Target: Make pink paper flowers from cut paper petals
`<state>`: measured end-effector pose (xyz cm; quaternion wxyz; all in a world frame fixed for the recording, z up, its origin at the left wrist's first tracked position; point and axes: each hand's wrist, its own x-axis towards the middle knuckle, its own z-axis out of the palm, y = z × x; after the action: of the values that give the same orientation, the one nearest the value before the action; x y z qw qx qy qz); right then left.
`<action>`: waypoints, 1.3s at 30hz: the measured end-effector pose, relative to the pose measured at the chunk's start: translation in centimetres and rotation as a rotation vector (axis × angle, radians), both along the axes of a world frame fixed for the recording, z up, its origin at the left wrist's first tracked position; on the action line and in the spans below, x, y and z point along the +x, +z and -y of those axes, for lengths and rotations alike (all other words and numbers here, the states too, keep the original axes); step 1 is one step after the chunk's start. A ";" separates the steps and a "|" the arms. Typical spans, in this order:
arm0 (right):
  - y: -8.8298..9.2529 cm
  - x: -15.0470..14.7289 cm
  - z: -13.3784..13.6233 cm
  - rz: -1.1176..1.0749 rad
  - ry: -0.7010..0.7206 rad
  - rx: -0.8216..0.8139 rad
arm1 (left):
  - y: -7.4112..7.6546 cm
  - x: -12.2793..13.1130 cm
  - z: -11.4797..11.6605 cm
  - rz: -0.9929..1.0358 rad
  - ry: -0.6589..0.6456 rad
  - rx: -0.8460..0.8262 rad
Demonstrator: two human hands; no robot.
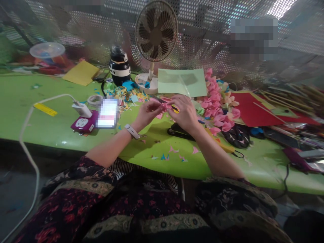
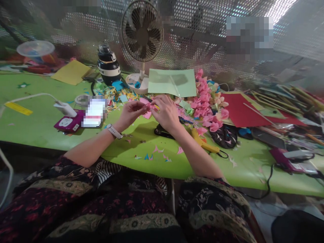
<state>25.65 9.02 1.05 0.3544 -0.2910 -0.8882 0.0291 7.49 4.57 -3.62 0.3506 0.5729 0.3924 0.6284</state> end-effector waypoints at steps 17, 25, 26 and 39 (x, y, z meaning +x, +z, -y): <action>0.0 0.4 -0.6 0.053 0.004 0.080 | 0.1 -0.1 -0.1 -0.053 0.012 -0.031; 0.2 0.1 0.3 0.044 -0.046 0.027 | -0.2 -0.2 -0.1 -0.099 0.026 0.045; 0.2 0.0 0.4 0.031 -0.059 0.007 | -0.3 -0.1 -0.1 -0.108 0.038 0.065; 0.1 -0.3 0.6 -0.032 -0.101 -0.087 | -0.1 0.3 0.7 -0.274 0.146 0.245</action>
<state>25.36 8.43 1.14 0.3567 -0.3503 -0.8643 0.0545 7.83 3.90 -3.72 0.1750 0.6616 0.3976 0.6112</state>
